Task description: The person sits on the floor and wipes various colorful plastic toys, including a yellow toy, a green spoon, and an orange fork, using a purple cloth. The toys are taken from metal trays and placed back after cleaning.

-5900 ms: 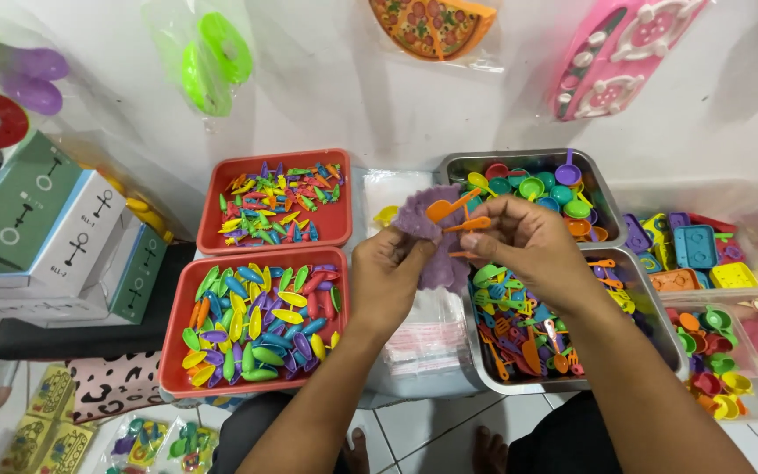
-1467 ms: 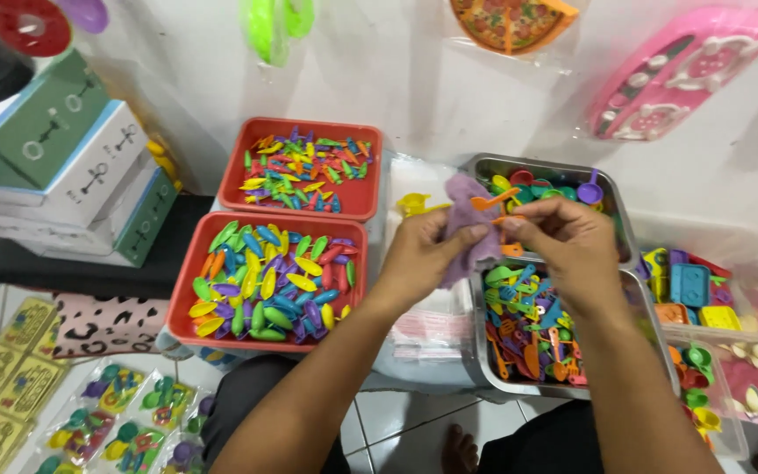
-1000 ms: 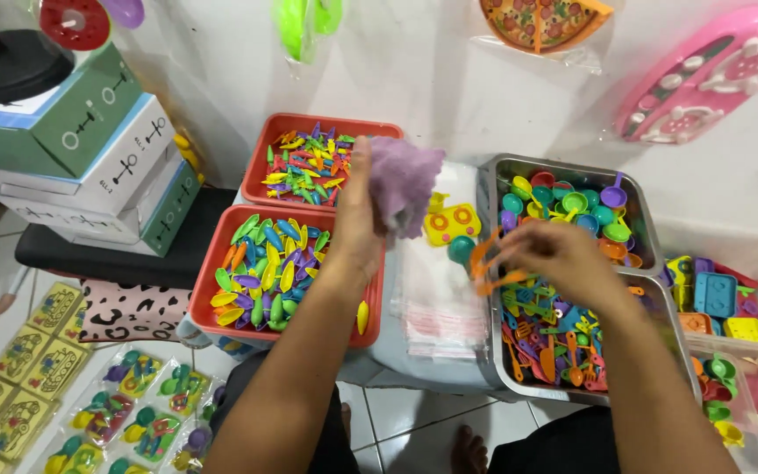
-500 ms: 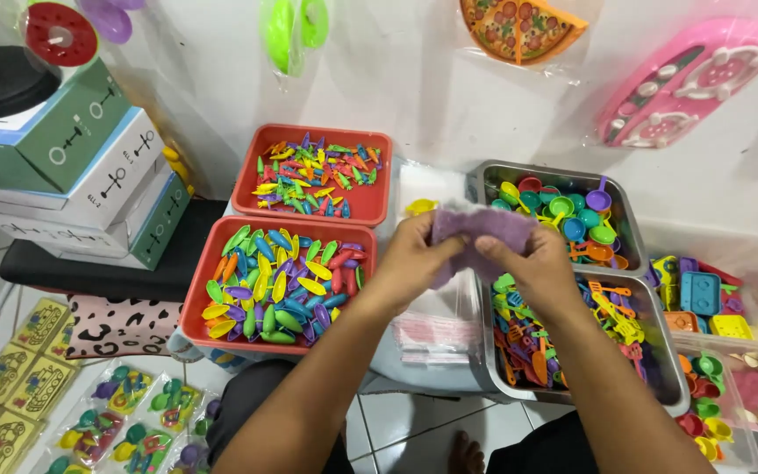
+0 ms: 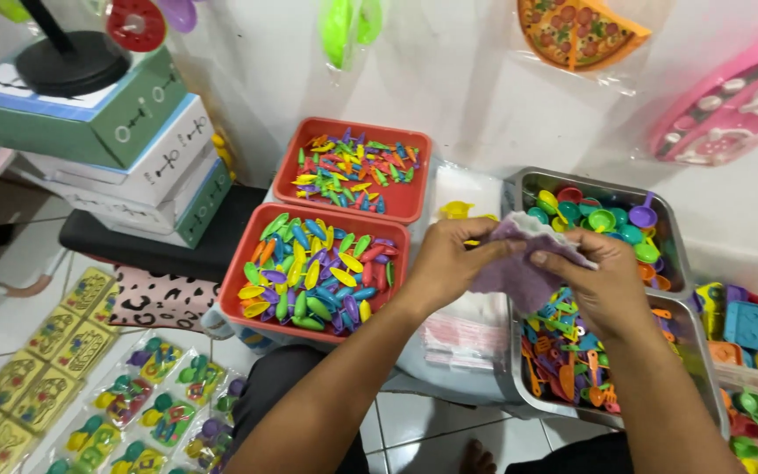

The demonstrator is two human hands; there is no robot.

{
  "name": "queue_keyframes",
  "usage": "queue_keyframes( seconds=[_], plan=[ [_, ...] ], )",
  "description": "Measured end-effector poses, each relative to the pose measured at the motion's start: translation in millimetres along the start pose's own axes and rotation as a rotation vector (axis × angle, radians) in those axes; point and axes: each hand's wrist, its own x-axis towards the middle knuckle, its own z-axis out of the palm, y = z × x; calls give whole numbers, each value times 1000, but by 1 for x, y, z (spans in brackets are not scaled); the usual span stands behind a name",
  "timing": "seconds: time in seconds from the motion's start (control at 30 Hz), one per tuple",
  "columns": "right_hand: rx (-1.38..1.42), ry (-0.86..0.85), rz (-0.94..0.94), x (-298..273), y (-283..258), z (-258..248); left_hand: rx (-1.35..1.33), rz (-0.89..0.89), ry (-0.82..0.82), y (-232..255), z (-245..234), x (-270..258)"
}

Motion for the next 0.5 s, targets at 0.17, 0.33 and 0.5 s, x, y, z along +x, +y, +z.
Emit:
queue_keyframes(
  seconds=[0.17, 0.33, 0.5],
  plan=[
    [-113, -88, 55, 11, 10, -32, 355, -128, -95, 14, -12, 6],
    [-27, -38, 103, 16, 11, -54, 707, 20, 0, 44, -57, 10],
    [-7, 25, 109, 19, 7, -57, 1094, 296, 307, 70, -123, 20]
  ],
)
